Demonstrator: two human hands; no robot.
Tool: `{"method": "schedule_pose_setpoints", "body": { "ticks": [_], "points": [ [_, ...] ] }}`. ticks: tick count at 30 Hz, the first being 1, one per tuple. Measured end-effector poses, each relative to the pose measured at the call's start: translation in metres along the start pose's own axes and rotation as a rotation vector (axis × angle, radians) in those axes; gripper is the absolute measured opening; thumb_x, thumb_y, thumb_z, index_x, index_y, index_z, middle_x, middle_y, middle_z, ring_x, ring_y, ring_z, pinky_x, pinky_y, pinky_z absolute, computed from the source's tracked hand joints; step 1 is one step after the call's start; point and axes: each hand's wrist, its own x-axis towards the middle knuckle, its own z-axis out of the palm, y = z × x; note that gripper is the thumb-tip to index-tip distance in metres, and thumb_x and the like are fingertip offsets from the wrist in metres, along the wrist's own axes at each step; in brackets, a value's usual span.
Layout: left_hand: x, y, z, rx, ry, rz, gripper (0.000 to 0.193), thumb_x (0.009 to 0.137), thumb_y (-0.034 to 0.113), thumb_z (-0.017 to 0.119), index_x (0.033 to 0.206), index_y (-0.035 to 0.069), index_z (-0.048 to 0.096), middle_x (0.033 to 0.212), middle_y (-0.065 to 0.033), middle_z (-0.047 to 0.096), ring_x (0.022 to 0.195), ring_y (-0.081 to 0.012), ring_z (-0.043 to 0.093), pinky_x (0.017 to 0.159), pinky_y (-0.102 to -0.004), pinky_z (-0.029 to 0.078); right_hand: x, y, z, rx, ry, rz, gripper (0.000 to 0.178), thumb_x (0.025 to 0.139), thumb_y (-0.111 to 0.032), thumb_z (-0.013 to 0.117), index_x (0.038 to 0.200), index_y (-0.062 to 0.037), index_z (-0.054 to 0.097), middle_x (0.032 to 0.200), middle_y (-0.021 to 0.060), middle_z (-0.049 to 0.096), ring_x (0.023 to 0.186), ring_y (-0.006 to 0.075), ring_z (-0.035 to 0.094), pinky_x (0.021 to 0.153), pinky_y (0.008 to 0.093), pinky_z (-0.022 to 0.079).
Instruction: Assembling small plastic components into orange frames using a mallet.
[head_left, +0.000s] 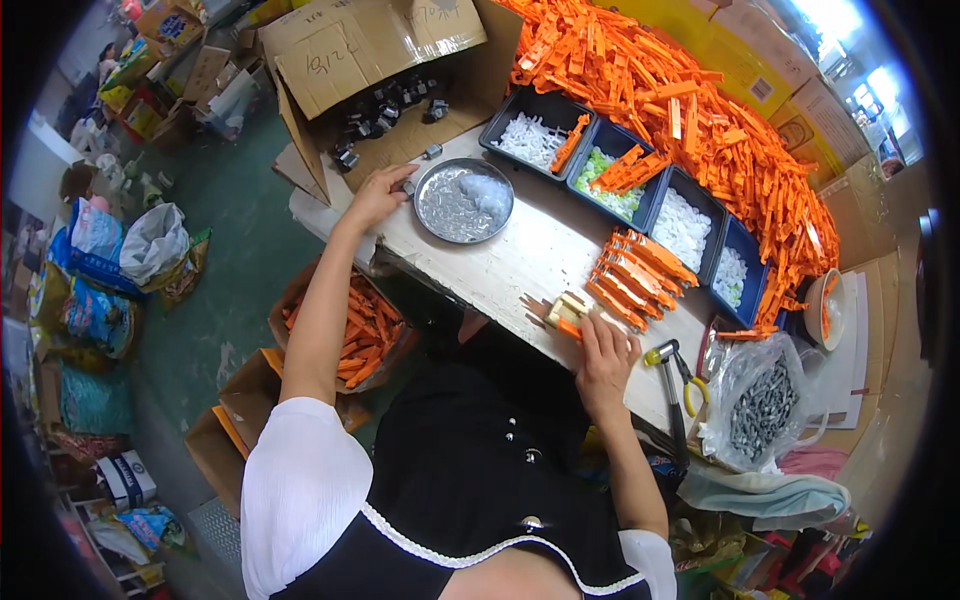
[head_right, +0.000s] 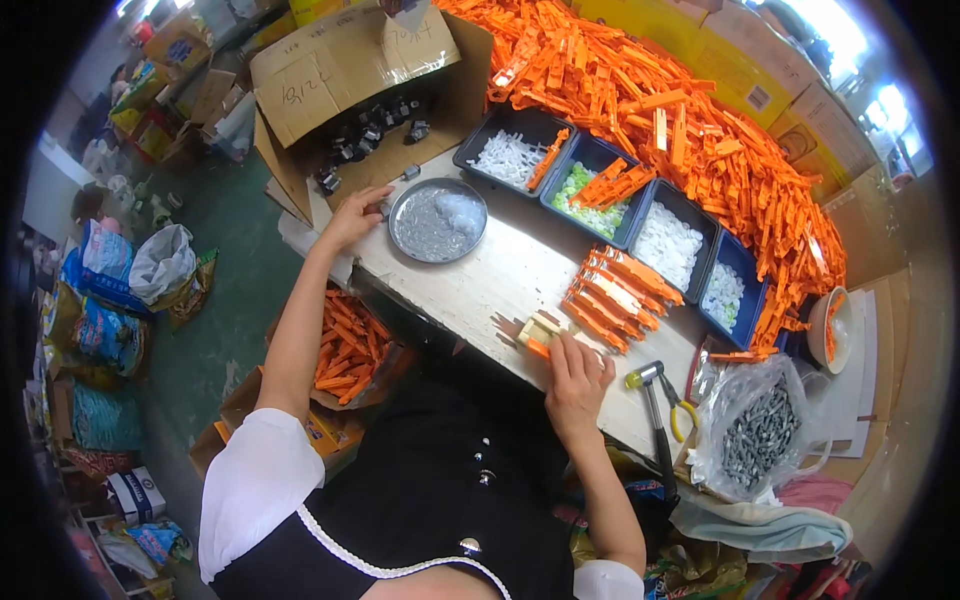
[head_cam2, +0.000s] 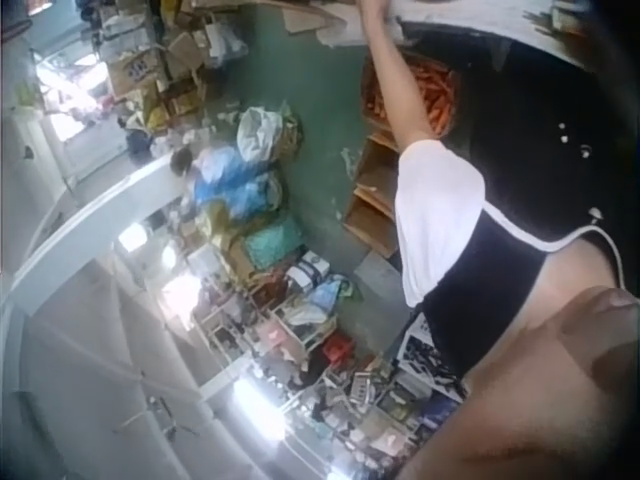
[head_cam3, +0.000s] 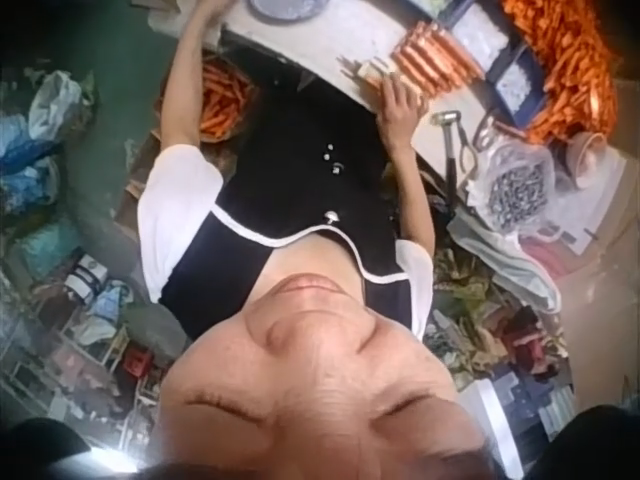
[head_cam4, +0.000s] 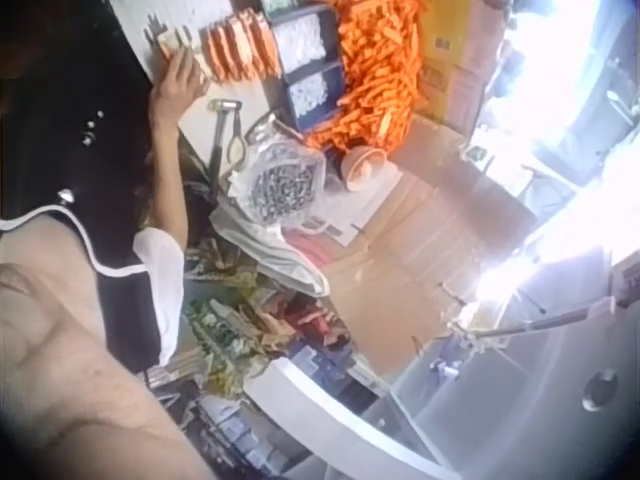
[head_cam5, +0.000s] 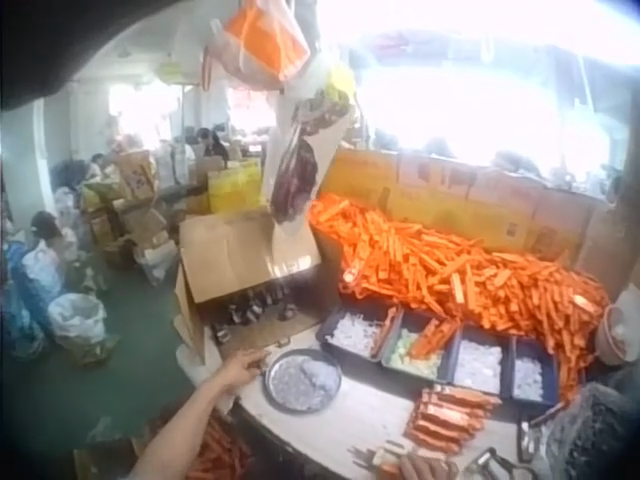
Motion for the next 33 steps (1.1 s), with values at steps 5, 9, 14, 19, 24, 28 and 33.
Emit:
{"method": "schedule_pose_setpoints", "body": {
  "ticks": [5,9,14,19,24,28,33],
  "points": [
    [-0.002,-0.018,0.001,0.177,0.046,0.141,0.028,0.069,0.002,0.062,0.097,0.001,0.062,0.086,-0.0127,0.059,0.077,-0.0249,0.058,0.072,-0.0316,0.046,0.014,0.003,0.014,0.062,0.024,-0.048,0.040,0.070,0.001,0.051,0.109,-0.0078,0.057,0.115,0.0017,0.057,0.104,0.0188,0.051,0.095,0.0389,0.027],
    [-0.017,-0.029,-0.002,0.272,0.075,0.134,0.023,0.070,0.005,0.063,0.092,0.000,0.062,0.085,-0.0123,0.058,0.075,-0.0282,0.056,0.069,-0.0339,0.046,0.010,0.005,0.016,0.037,0.026,0.033,0.040,0.072,-0.001,0.054,0.111,-0.0084,0.056,0.119,0.0009,0.055,0.107,0.0181,0.049,0.095,0.0409,0.025],
    [-0.030,-0.040,-0.004,0.492,0.259,0.338,0.021,0.071,0.005,0.063,0.092,0.001,0.062,0.085,-0.0094,0.056,0.071,-0.0228,0.055,0.063,-0.0300,0.044,0.004,0.009,0.017,0.019,-0.045,0.026,0.044,0.073,-0.004,0.055,0.117,-0.0086,0.053,0.125,0.0010,0.050,0.113,0.0185,0.045,0.097,0.0449,0.021],
    [-0.048,0.014,-0.001,-0.092,0.363,0.095,0.017,0.074,0.004,0.067,0.090,0.001,0.062,0.084,0.0009,0.053,0.068,-0.0062,0.049,0.058,-0.0206,0.041,0.005,0.004,0.021,-0.098,-0.095,-0.095,0.047,0.077,-0.009,0.052,0.124,-0.0104,0.047,0.132,0.0006,0.043,0.118,0.0170,0.040,0.101,0.0467,0.017],
    [-0.066,0.108,0.058,-0.514,-0.121,0.048,0.016,0.072,0.002,0.068,0.088,0.004,0.064,0.084,0.0007,0.057,0.065,-0.0050,0.050,0.057,-0.0186,0.041,0.007,0.011,0.015,0.094,0.025,-0.073,0.033,0.081,-0.014,0.055,0.114,-0.0095,0.054,0.123,0.0013,0.051,0.112,0.0177,0.046,0.096,0.0431,0.025],
    [-0.071,0.140,0.109,-0.284,-0.389,0.366,0.019,0.070,0.002,0.070,0.087,0.003,0.064,0.084,-0.0015,0.057,0.061,-0.0056,0.050,0.054,-0.0187,0.040,0.008,0.016,0.022,0.363,0.350,0.076,0.018,0.081,-0.012,0.056,0.098,-0.0055,0.060,0.103,0.0053,0.060,0.094,0.0216,0.053,0.083,0.0356,0.035],
    [-0.069,0.163,0.150,-0.175,-0.561,0.525,0.020,0.067,0.000,0.069,0.086,0.002,0.062,0.083,-0.0039,0.056,0.059,-0.0092,0.051,0.053,-0.0218,0.041,0.008,0.016,0.026,0.375,0.522,0.181,0.009,0.082,-0.011,0.056,0.088,-0.0049,0.059,0.091,0.0055,0.061,0.083,0.0215,0.054,0.074,0.0329,0.036]
  ]
}}
